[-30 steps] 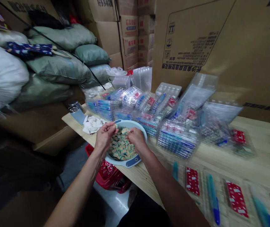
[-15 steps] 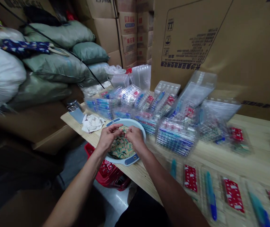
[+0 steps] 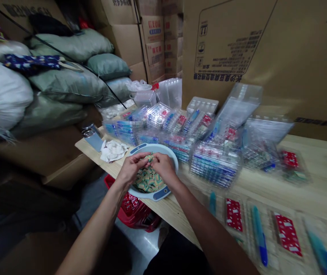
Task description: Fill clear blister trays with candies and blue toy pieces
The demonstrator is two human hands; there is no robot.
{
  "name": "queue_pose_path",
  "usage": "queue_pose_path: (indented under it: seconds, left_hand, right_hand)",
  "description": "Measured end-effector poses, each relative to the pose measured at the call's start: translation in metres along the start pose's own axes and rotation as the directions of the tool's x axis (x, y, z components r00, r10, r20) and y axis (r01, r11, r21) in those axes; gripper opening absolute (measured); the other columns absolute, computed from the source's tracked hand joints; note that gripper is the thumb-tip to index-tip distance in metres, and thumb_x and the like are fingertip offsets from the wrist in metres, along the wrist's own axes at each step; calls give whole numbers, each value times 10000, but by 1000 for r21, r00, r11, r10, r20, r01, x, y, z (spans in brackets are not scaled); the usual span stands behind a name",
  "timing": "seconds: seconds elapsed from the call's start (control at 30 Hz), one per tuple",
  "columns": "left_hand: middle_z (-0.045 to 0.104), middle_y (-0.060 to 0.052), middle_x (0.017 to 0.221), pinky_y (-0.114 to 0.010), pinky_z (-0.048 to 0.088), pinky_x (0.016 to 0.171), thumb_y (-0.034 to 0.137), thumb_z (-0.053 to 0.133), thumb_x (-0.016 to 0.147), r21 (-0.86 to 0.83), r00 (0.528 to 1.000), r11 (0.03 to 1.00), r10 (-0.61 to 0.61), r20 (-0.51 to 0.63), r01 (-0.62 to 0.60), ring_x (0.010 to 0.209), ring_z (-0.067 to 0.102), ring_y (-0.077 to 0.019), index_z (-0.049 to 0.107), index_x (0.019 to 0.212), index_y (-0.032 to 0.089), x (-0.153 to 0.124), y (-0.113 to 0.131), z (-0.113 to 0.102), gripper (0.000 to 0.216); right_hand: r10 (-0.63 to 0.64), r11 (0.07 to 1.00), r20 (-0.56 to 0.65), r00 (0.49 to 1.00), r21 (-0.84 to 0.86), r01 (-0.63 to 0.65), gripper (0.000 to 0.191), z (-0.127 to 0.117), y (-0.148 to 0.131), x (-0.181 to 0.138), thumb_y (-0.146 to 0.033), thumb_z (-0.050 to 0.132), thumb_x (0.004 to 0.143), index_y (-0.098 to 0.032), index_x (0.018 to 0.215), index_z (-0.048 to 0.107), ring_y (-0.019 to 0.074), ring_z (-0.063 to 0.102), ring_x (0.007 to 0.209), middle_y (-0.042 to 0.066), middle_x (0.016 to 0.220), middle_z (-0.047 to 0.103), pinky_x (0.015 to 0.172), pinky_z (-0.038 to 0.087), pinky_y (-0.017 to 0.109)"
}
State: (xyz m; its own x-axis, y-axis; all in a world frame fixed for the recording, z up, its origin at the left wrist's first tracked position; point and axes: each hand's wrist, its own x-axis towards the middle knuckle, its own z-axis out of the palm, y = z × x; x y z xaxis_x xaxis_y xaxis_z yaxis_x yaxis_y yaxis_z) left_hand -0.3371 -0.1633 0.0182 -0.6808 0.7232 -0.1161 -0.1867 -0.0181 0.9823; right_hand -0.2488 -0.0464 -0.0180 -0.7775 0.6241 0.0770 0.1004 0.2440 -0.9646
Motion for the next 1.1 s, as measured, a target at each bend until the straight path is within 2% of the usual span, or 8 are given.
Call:
queue_pose_path:
  seconds: [0.13, 0.27, 0.43, 0.53, 0.7, 0.9, 1.0, 1.1]
  left_hand:
    - [704, -45, 789, -273, 552, 676, 286, 907, 612, 37, 1000, 999, 17, -13, -16, 662, 657, -150, 788, 1034, 155, 1, -2, 2, 457]
    - [707, -40, 858, -274, 547, 668, 280, 898, 606, 87, 997, 994, 73, -27, -70, 659, 657, -145, 792, 1001, 172, 3, -5, 2, 424]
    - [688, -24, 701, -264, 520, 641, 296, 897, 602, 147, 998, 987, 63, -10, -61, 625, 640, -158, 786, 931, 160, 4, -5, 3, 373]
    - [697, -30, 704, -260, 511, 630, 290, 883, 616, 125, 993, 988, 97, -62, -89, 625, 637, -159, 779, 905, 165, 3, 0, 4, 331]
    - [712, -33, 748, -253, 496, 624, 302, 877, 627, 134, 971, 980, 171, -169, -149, 644, 610, -146, 787, 913, 165, 1, 3, 2, 329]
    - [724, -46, 770, -301, 539, 691, 347, 866, 640, 120, 977, 986, 132, -165, -113, 674, 652, -167, 788, 1043, 167, 8, -1, 2, 448]
    - [721, -41, 751, -309, 546, 709, 354, 846, 640, 166, 976, 979, 143, -166, -115, 675, 662, -175, 783, 1058, 160, 10, 1, 2, 466]
    - [722, -27, 739, -312, 542, 736, 381, 828, 634, 265, 961, 957, 178, -210, -119, 686, 659, -177, 769, 1087, 153, 4, 8, 4, 510]
  right_hand:
    - [-12, 1000, 21, 1000, -6, 12, 230, -1, -2, -1, -145, 498, 883, -212, 814, 707, 172, 600, 717, -3, 751, 685, 637, 420, 225]
    - [-53, 994, 27, 998, -97, 55, 232, -4, -11, -5, -102, 496, 895, -217, 772, 656, 182, 609, 736, -1, 747, 678, 680, 419, 244]
    - [-21, 995, -56, 998, -100, 15, 161, -6, -17, -9, -68, 513, 879, -216, 857, 571, 181, 611, 736, -4, 758, 655, 675, 416, 246]
    - [1, 996, -90, 996, -94, -10, 119, -6, -19, -8, -94, 540, 880, -206, 891, 578, 194, 621, 743, 11, 779, 662, 685, 433, 261]
    - [-152, 978, -127, 980, -163, 131, 260, -8, -25, -11, -46, 504, 839, -195, 941, 689, 228, 637, 920, 55, 967, 697, 840, 466, 306]
    - [-246, 962, -20, 969, -127, 242, 367, -11, -26, -11, -2, 462, 819, -206, 936, 745, 222, 651, 905, 52, 950, 707, 848, 487, 309]
    - [-198, 976, -64, 978, -104, 190, 351, -9, -31, -8, 5, 482, 816, -196, 944, 740, 217, 654, 911, 46, 946, 711, 861, 492, 303]
    - [-120, 991, -150, 981, -78, 109, 366, -12, -39, -16, 24, 511, 799, -170, 1038, 710, 207, 657, 944, 42, 973, 712, 892, 499, 294]
